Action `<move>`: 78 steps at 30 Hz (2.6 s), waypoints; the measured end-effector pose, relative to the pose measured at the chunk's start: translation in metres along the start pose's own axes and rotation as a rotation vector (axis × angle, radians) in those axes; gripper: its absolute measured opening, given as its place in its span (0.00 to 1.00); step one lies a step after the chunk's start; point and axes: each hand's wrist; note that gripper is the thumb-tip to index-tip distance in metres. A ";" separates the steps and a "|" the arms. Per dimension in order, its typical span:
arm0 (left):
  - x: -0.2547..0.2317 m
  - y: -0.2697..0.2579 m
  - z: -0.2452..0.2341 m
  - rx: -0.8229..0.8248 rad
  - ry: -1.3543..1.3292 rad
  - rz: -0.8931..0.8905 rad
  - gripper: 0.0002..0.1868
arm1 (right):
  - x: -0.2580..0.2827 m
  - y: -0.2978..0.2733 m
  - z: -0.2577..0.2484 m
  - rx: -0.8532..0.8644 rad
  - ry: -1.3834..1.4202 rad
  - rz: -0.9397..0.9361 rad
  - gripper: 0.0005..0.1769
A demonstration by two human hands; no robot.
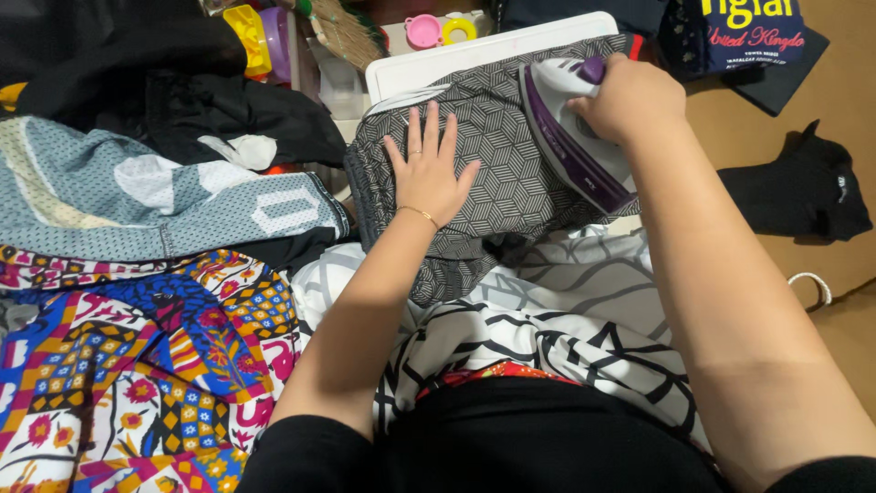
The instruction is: The person folds a navy blue t-shirt on a white plastic lid, then irons a patterned short on the same surface. The person handles the garments by hand and uses a handheld iron to smooth the fabric.
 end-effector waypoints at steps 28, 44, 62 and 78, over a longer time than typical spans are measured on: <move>0.003 0.000 0.013 0.054 -0.109 0.122 0.16 | 0.009 0.035 0.014 -0.021 -0.099 -0.095 0.39; 0.020 -0.012 0.018 -0.163 -0.225 0.245 0.02 | -0.042 0.011 -0.021 -0.226 -0.033 -0.152 0.35; 0.029 -0.014 0.033 -0.128 -0.212 0.199 0.03 | 0.021 0.006 0.011 0.010 -0.031 0.000 0.41; 0.023 -0.015 0.026 -0.074 -0.203 0.161 0.03 | 0.005 0.006 0.008 -0.002 -0.019 -0.018 0.38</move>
Point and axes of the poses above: each hand's wrist, its own y-axis towards the middle knuckle, its own z-axis out of the palm, x = y × z, and after that the axes turned 11 degrees about -y, right-handed
